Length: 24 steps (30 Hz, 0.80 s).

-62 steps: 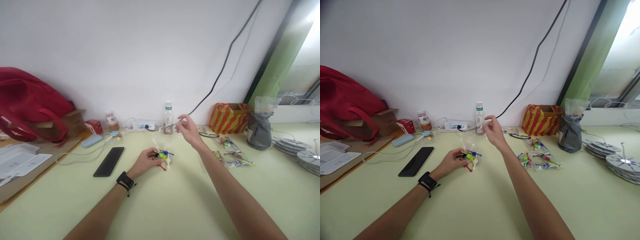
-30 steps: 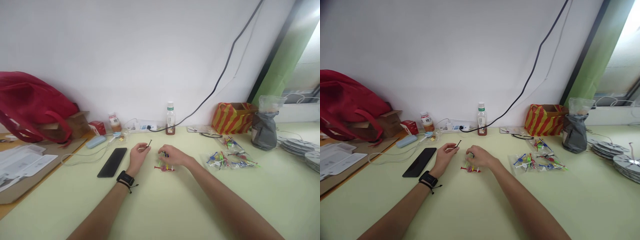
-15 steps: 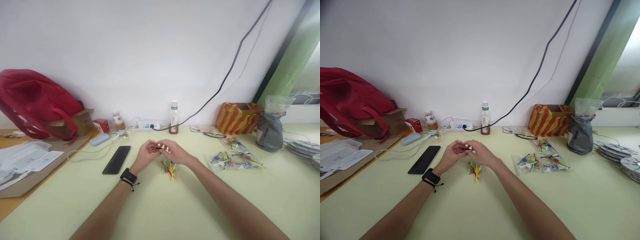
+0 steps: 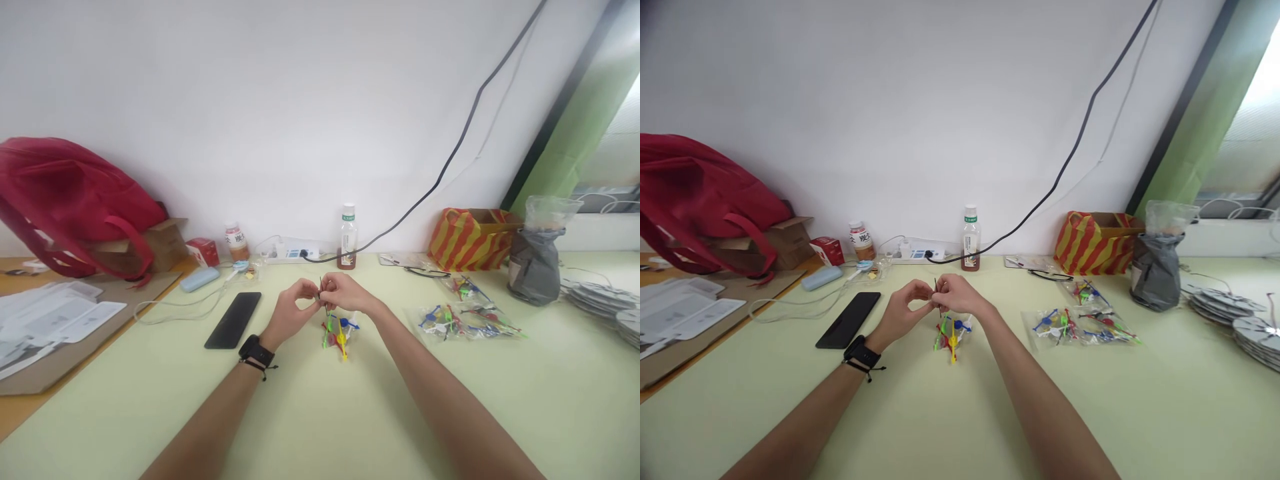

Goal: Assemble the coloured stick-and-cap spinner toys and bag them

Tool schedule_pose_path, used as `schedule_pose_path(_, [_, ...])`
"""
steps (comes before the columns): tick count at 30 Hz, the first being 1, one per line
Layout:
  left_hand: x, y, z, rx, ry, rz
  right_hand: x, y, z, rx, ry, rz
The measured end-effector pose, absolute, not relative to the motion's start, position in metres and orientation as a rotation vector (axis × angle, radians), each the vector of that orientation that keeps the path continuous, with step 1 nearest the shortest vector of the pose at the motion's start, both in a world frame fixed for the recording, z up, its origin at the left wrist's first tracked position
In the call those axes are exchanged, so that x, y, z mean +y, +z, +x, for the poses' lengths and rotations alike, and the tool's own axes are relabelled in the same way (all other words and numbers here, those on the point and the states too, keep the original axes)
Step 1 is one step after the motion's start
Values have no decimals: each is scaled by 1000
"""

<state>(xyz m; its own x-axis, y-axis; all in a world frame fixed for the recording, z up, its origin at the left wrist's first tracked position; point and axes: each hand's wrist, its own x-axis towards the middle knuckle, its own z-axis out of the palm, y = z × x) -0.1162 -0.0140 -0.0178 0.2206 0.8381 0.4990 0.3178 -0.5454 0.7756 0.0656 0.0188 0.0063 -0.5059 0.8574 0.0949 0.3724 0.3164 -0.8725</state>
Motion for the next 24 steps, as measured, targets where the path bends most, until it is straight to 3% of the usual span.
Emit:
schedule_pose_path(5, [-13, -23, -121, 1134, 1256, 2060, 25, -4, 75, -2165, 659, -1268])
schedule_pose_path(12, [0, -42, -141, 1221, 1051, 2035, 28, -6, 94, -2294, 504, -1332])
schedule_pose_path(18, [6, -48, -148, 1268, 1133, 2084, 14, 8, 82, -2638, 780, -989])
schedule_pose_path(24, [7, -51, -148, 1280, 1116, 2126, 8, 15, 83, -2719, 878, -1169])
